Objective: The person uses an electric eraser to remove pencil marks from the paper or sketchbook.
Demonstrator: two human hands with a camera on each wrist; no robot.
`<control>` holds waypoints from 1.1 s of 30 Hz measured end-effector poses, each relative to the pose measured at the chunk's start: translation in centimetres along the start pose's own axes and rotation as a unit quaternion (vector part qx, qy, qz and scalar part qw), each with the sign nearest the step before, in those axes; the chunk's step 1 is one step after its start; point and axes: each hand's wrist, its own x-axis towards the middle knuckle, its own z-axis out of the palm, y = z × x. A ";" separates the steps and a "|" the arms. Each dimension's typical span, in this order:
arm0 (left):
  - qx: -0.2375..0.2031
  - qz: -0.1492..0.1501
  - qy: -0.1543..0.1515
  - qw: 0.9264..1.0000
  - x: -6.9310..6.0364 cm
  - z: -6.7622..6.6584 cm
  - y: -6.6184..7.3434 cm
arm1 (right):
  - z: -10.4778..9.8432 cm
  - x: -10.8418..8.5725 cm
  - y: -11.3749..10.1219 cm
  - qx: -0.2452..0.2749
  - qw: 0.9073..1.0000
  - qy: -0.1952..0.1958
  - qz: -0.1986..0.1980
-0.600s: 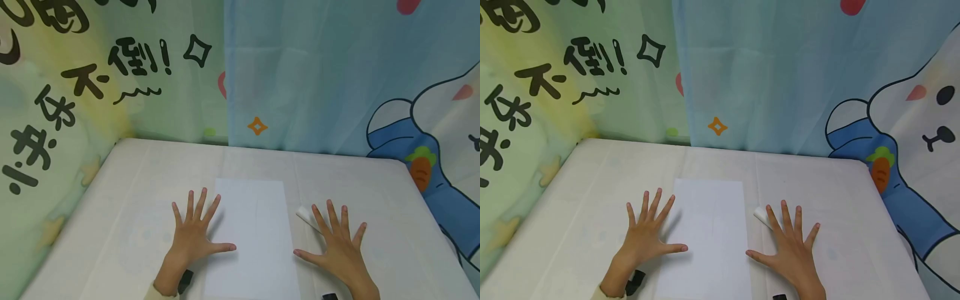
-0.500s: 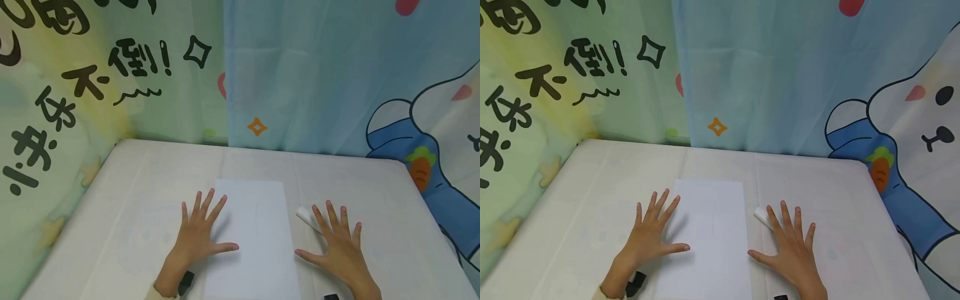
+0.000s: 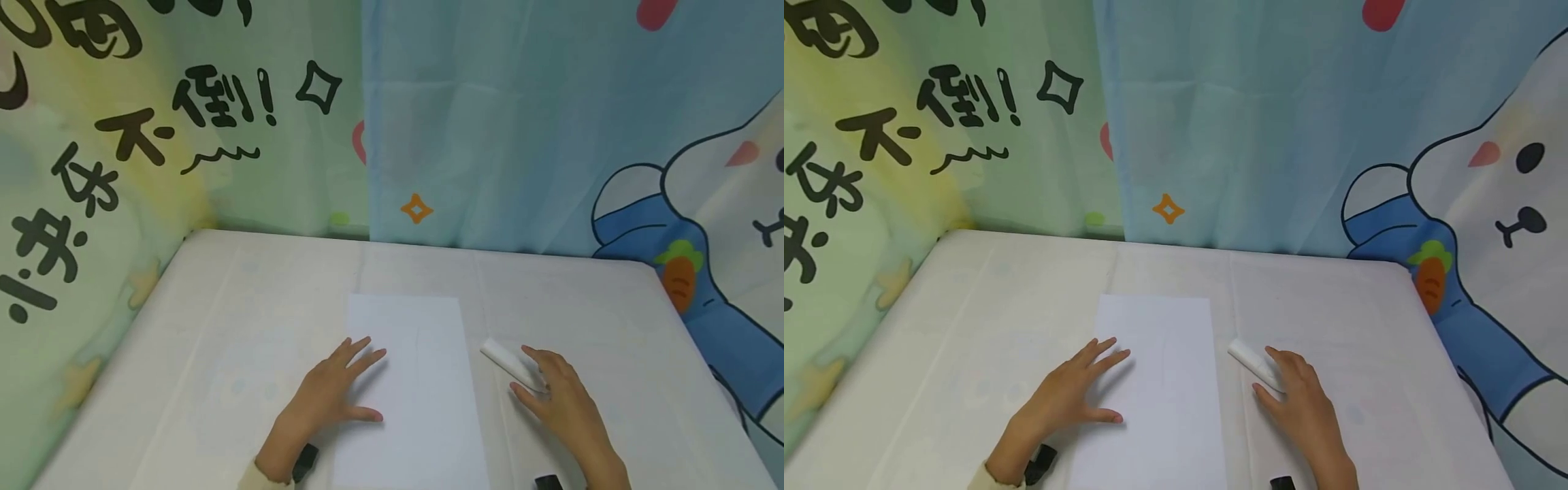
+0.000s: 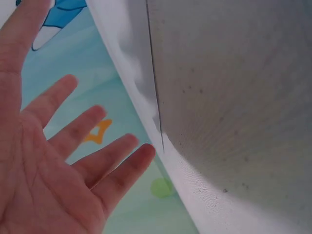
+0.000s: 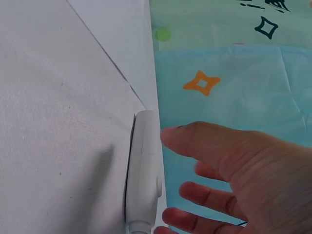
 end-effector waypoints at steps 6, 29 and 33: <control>-0.013 -0.012 -0.045 0.999 -0.2 0.0 0.1 | 0.4 0.4 0.4 -0.005 1.000 -0.005 -0.001; 0.029 -0.018 -0.085 0.996 -0.6 0.1 0.4 | -0.6 2.6 1.1 0.026 0.996 -0.085 0.001; 0.021 -0.022 -0.088 0.996 -0.6 0.0 0.4 | -0.7 3.0 1.2 0.024 0.995 -0.101 0.003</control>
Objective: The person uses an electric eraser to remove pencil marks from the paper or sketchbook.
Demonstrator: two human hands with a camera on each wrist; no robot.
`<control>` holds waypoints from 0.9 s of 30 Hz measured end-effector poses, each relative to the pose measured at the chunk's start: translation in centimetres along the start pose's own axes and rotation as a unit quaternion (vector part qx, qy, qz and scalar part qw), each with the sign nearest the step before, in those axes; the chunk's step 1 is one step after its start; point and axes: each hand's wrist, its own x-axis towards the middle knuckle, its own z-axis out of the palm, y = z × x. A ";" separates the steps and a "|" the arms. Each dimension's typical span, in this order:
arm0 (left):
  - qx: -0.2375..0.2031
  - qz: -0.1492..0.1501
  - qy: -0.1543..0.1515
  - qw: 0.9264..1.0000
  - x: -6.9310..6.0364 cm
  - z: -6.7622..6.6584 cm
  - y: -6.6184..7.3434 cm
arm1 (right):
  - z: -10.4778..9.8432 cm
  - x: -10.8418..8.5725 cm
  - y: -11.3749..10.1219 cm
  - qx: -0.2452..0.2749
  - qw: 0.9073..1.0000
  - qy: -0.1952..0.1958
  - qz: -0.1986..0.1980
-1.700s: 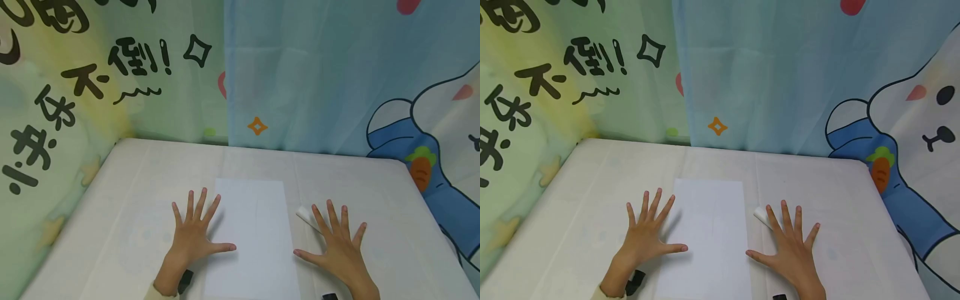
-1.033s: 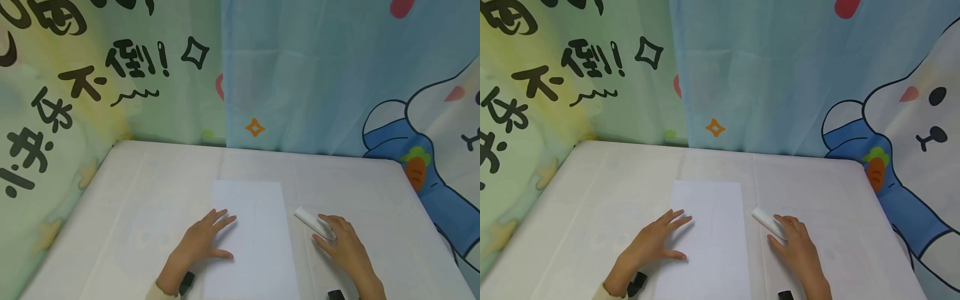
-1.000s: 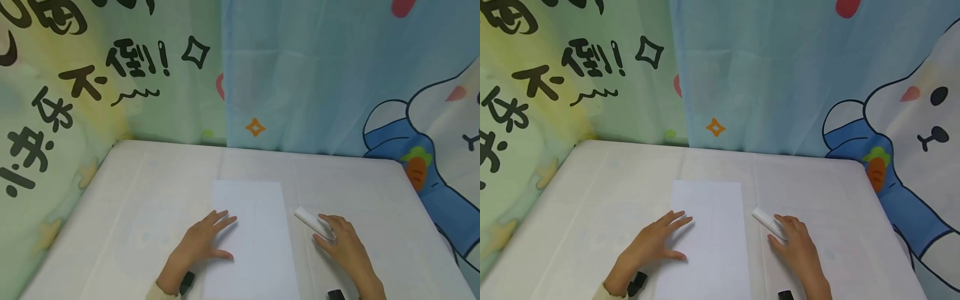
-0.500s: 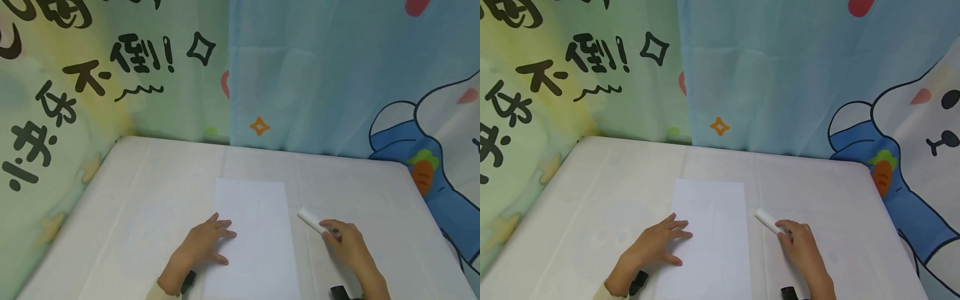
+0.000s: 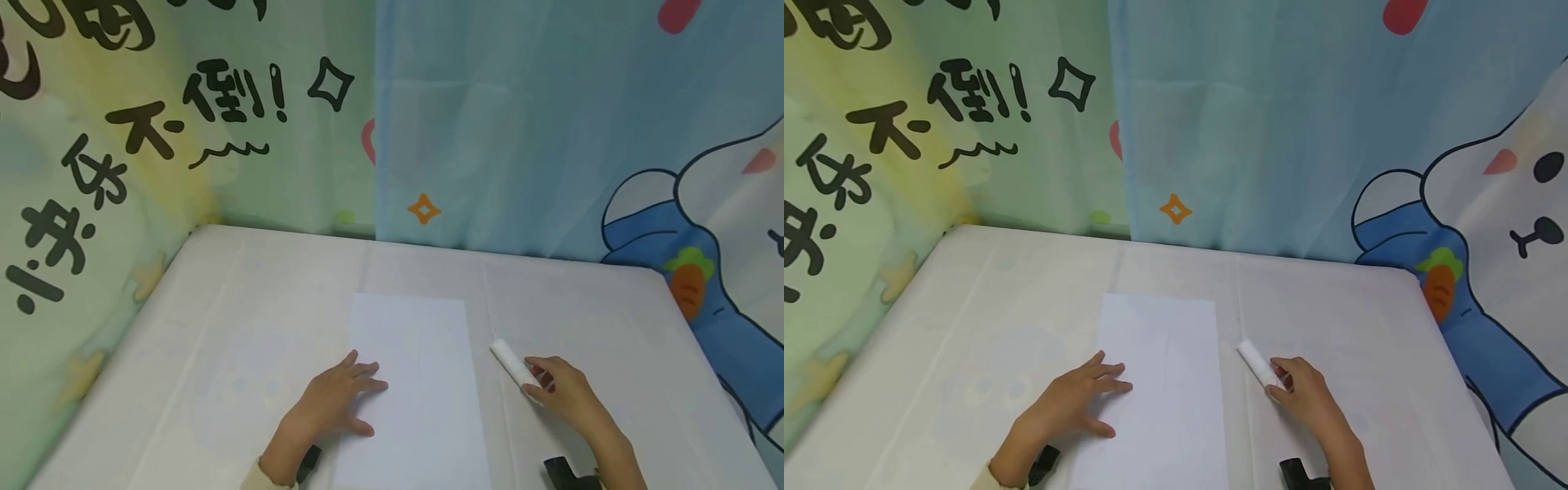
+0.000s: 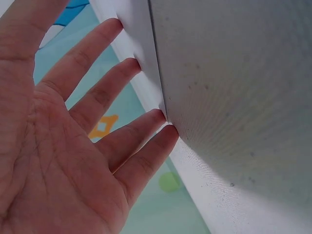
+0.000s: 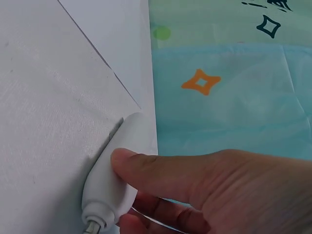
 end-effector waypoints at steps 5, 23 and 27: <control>-0.006 -0.006 -0.006 1.000 0.2 -0.1 0.1 | -0.4 0.3 0.1 0.015 1.000 -0.020 0.011; -0.014 -0.010 -0.009 1.000 0.2 -0.3 0.3 | 0.0 1.2 -0.7 0.034 0.998 -0.045 0.041; -0.014 -0.016 -0.011 1.000 0.3 -0.3 0.2 | 0.4 1.1 -0.6 0.063 0.997 -0.010 0.042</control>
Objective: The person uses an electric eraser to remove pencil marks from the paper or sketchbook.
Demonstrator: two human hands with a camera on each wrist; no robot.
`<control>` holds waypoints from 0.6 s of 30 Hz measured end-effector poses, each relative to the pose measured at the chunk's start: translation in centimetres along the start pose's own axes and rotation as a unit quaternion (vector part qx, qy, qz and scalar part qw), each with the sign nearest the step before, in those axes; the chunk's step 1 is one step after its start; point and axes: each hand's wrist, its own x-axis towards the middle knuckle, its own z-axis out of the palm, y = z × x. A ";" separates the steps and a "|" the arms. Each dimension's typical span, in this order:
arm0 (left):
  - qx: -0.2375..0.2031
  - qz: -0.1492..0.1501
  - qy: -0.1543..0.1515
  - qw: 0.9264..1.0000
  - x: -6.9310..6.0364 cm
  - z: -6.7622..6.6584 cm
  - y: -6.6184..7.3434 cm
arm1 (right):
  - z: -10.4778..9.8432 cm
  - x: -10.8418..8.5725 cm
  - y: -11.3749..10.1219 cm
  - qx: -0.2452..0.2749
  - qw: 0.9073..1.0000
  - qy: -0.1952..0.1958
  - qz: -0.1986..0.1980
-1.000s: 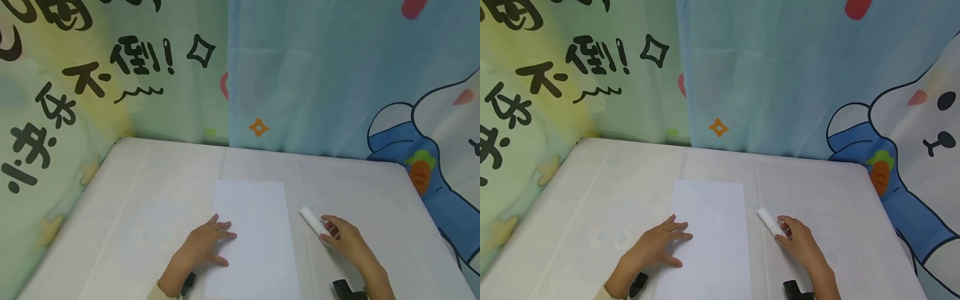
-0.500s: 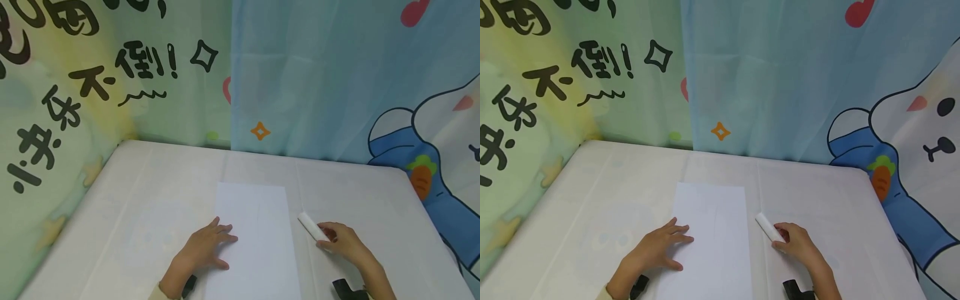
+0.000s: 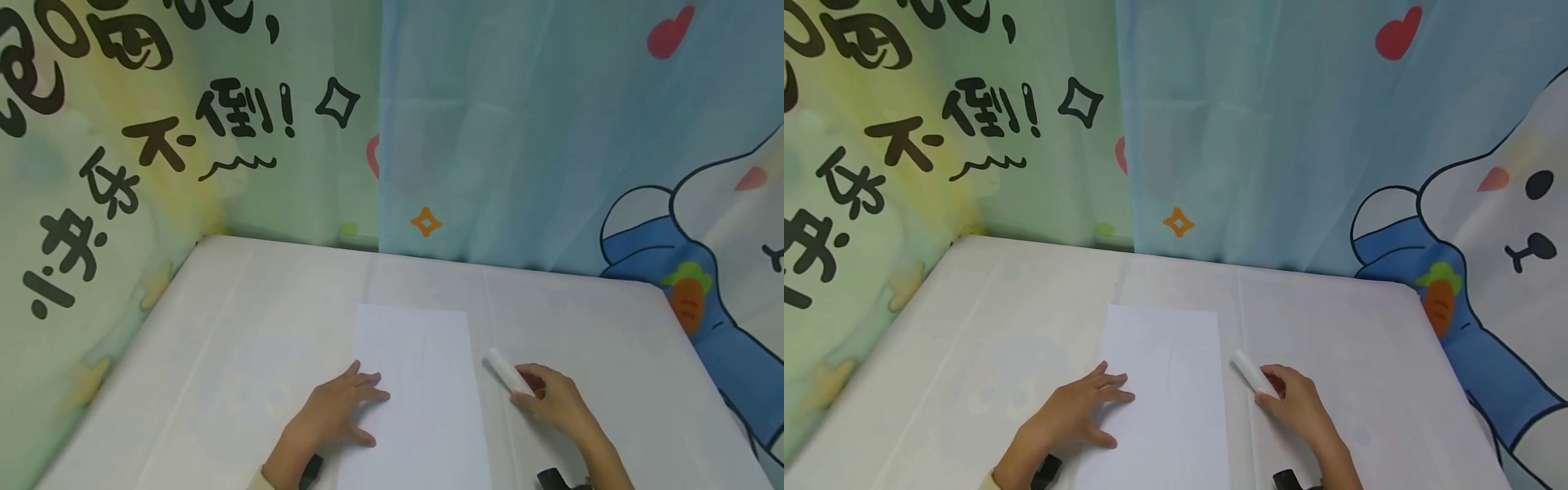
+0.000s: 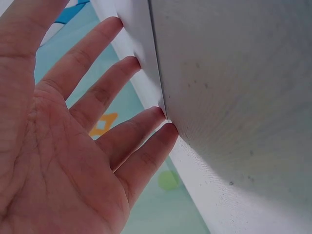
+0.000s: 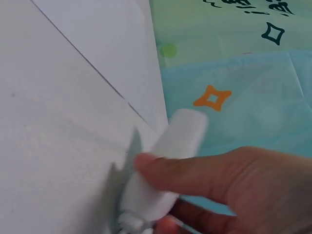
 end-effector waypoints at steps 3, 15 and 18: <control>-0.003 -0.004 -0.001 1.000 0.1 0.1 0.0 | 0.3 0.0 0.1 0.036 0.998 0.043 0.000; -0.006 0.001 0.004 1.000 0.1 0.2 -0.2 | 0.2 0.9 -1.4 0.298 0.939 0.136 0.100; -0.005 0.000 0.003 1.000 0.1 0.3 -0.3 | 0.5 1.1 -1.7 0.383 0.911 0.138 0.071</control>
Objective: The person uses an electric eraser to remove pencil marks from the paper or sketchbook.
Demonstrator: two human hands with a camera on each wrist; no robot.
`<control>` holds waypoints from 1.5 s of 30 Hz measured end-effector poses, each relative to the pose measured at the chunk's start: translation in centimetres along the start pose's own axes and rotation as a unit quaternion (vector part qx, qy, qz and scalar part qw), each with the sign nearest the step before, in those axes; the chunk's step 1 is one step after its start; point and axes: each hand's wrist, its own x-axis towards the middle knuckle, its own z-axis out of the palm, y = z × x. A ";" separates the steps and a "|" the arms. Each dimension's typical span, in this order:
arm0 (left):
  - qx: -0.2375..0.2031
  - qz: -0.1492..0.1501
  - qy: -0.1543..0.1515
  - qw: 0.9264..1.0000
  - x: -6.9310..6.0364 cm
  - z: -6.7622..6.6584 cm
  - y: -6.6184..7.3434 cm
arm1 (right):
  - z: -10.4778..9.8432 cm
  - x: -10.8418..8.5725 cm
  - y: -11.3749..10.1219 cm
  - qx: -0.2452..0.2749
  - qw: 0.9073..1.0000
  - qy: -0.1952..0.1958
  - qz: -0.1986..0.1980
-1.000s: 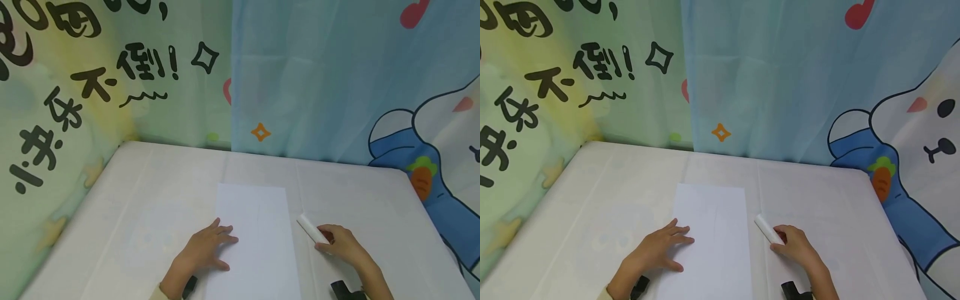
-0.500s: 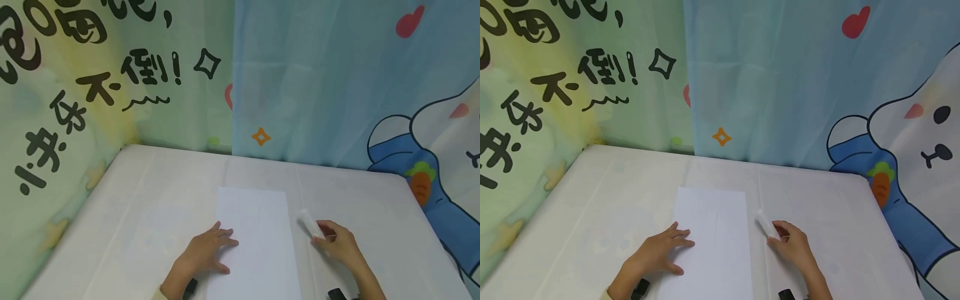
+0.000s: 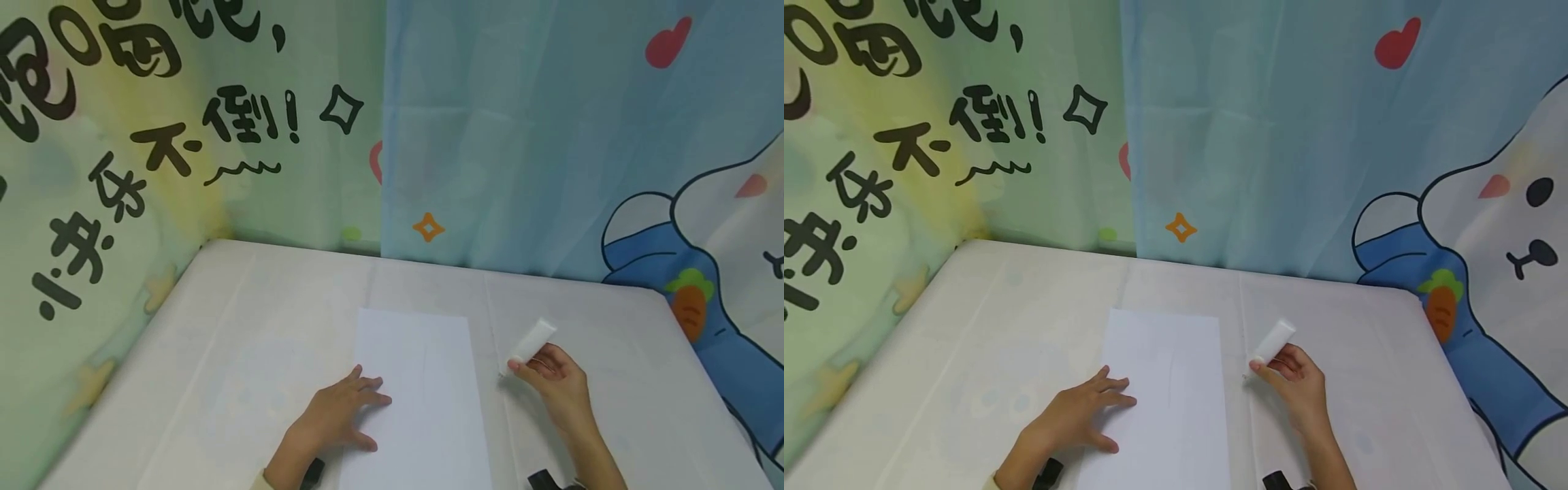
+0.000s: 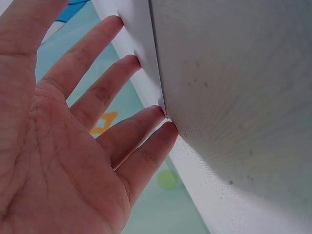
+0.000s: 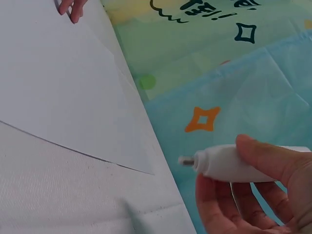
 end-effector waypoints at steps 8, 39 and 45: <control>-0.003 -0.003 -0.004 1.000 0.1 0.0 0.0 | 1.5 0.3 0.9 0.119 0.988 -0.074 -0.061; -0.002 -0.010 -0.007 1.000 0.2 -0.5 0.2 | 7.4 3.1 2.1 0.190 0.977 -0.054 -0.076; 0.001 -0.010 -0.010 1.000 0.2 -0.4 0.2 | 8.4 3.6 2.0 0.176 0.982 -0.036 -0.061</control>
